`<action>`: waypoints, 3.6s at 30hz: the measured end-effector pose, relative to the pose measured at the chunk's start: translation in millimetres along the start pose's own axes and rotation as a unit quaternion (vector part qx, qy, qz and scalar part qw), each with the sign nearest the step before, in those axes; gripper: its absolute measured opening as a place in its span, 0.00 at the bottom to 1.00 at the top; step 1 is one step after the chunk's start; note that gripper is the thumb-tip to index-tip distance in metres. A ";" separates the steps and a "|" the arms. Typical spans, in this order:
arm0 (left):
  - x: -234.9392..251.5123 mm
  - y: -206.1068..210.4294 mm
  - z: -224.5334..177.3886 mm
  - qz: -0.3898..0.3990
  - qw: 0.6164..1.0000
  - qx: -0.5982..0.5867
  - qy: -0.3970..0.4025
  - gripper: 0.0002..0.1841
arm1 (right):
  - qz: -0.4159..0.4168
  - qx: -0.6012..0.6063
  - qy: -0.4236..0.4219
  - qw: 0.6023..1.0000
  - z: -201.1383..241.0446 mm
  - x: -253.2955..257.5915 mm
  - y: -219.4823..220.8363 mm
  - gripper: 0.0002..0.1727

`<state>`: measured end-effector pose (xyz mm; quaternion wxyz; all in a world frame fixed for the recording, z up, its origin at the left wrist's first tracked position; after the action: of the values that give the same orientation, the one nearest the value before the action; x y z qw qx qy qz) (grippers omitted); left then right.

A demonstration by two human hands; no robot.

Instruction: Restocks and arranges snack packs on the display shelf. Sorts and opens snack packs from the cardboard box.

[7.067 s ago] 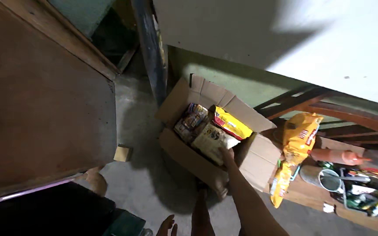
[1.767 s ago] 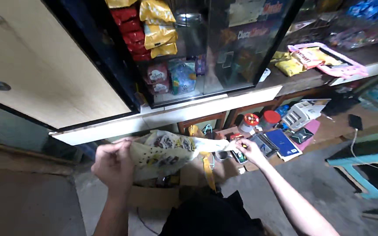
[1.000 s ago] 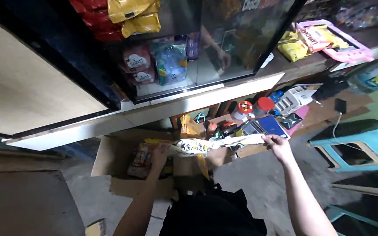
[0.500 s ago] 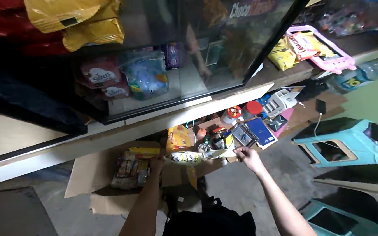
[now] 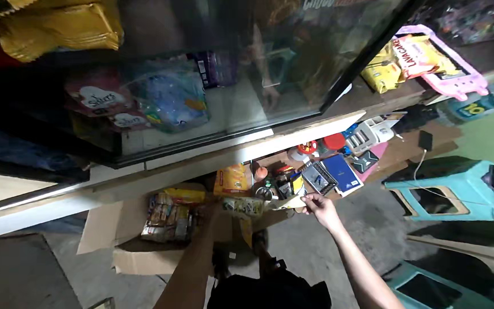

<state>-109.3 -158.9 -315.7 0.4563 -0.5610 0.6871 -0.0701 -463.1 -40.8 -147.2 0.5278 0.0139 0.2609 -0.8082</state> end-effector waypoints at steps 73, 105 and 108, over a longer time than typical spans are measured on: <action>-240.6 -183.0 -284.8 -0.076 0.773 -0.527 0.344 0.10 | -0.006 0.116 -0.484 0.867 388.9 -45.6 -15.0 0.12; -245.3 -285.2 -316.8 0.001 0.709 -0.636 0.305 0.15 | 0.290 0.427 -0.388 0.764 448.1 -66.0 108.1 0.28; -249.2 -292.4 -319.7 -0.010 0.739 -0.596 0.313 0.16 | 0.270 0.484 -0.371 0.745 451.6 -62.1 107.6 0.27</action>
<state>-139.7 -189.2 182.3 -0.2133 -0.6714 0.6872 0.1776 -228.8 -218.4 217.5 0.7016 0.0364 -0.3963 -0.5911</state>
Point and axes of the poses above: each hand's wrist, its own x-axis towards the middle knuckle, its own y-axis out of the palm, z = x × y, the point moved 10 cm from there along x, towards the middle knuckle, and after that the axes turned 6 degrees about -z, right-handed, at the moved point
